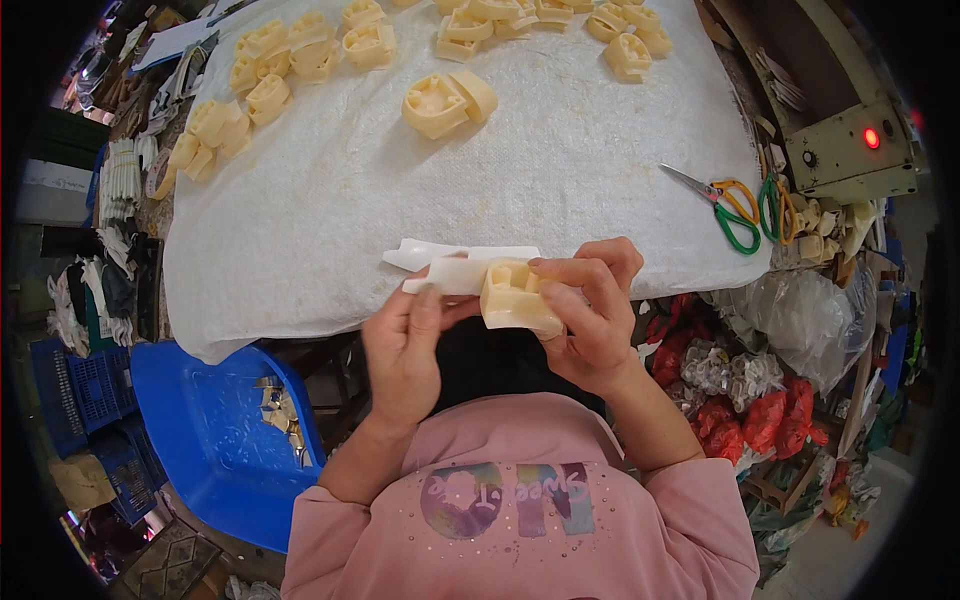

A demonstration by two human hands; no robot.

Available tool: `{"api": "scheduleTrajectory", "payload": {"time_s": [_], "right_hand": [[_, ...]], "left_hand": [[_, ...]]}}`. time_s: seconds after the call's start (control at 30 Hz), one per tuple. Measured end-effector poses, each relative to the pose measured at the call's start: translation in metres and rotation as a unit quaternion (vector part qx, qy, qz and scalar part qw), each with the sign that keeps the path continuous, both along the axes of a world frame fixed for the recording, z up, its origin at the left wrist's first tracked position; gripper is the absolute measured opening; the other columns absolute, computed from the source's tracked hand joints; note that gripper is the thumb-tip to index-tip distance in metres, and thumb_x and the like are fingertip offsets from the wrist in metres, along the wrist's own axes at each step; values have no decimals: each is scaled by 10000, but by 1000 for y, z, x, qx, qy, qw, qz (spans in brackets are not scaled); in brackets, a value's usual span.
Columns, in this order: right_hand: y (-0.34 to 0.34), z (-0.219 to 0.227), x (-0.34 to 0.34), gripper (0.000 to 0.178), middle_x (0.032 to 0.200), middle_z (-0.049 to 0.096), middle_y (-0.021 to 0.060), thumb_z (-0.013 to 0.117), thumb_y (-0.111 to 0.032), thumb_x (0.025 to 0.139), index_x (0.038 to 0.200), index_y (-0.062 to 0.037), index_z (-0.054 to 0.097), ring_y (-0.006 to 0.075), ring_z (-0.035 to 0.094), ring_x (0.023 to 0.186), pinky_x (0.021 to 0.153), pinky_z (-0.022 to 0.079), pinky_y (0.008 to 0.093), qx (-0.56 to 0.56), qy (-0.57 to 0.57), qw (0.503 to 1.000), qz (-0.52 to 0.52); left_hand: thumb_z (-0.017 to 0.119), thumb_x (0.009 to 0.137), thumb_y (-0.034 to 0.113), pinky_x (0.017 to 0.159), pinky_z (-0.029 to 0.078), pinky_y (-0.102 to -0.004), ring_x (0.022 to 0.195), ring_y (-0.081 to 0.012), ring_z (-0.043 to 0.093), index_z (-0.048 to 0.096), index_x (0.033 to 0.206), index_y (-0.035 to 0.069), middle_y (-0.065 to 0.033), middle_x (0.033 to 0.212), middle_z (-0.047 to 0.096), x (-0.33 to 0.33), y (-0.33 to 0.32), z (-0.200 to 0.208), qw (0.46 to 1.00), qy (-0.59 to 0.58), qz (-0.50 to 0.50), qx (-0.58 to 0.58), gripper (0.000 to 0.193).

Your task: Assembling and trimming plastic shoe components using scissors and manual manipulation.

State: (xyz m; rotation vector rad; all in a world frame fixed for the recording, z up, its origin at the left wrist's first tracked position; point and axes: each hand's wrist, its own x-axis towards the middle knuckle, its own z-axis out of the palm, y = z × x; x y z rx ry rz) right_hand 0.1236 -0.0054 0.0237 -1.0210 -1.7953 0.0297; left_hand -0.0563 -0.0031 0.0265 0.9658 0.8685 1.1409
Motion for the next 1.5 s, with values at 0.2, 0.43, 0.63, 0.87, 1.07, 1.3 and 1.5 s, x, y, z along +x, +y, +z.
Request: {"api": "scheduleTrajectory", "payload": {"time_s": [0.2,0.43,0.63,0.87,1.07,1.3,1.5], "right_hand": [[-8,22,0,432,858,505,36,651,-86,635,1037,-232,589,229,460,800,744,259,453,-77,-196,978,-8],[-13,27,3,340,756,405,57,625,-63,641,958,-182,591,236,459,742,705,242,417,-188,-218,957,29],[-15,27,5,322,740,395,60,630,-55,637,940,-152,582,220,453,681,691,243,401,-208,-204,956,43],[-18,20,11,279,724,385,57,613,-46,655,907,-144,546,218,443,670,674,257,398,-179,-203,961,47],[-14,-9,15,259,747,415,47,612,-52,697,932,-152,568,207,449,670,695,269,421,-158,-158,974,38],[-14,-5,19,300,749,417,17,622,-34,700,966,-171,616,170,454,673,731,256,432,-187,-116,972,79],[-17,-4,20,329,745,427,3,650,-8,656,954,-138,599,169,437,684,735,262,416,-204,-41,966,151]], "left_hand": [[478,962,133,801,510,-292,890,-168,620,588,1090,-89,-137,973,639,0,-8,3,990,126,47,43,279],[503,949,110,714,509,-253,757,-117,609,614,1032,-81,-118,848,665,11,-15,-6,980,161,81,85,236],[499,936,70,694,515,-259,775,-131,613,611,1025,-110,-132,863,659,7,-19,-2,938,298,54,172,230],[515,902,27,573,452,-256,595,-152,561,599,1024,-100,-153,747,616,10,-13,6,871,366,24,327,194],[503,919,116,674,490,-322,820,-235,617,520,1172,-106,-212,986,603,11,-8,8,796,480,-58,364,337],[381,983,349,910,413,-331,1101,-169,479,296,1417,27,-99,1290,465,0,5,-27,940,-90,-294,-150,546],[504,902,434,854,404,-345,1025,-151,460,370,1319,64,-76,1165,488,5,7,-32,890,-190,-351,-220,574]]}}
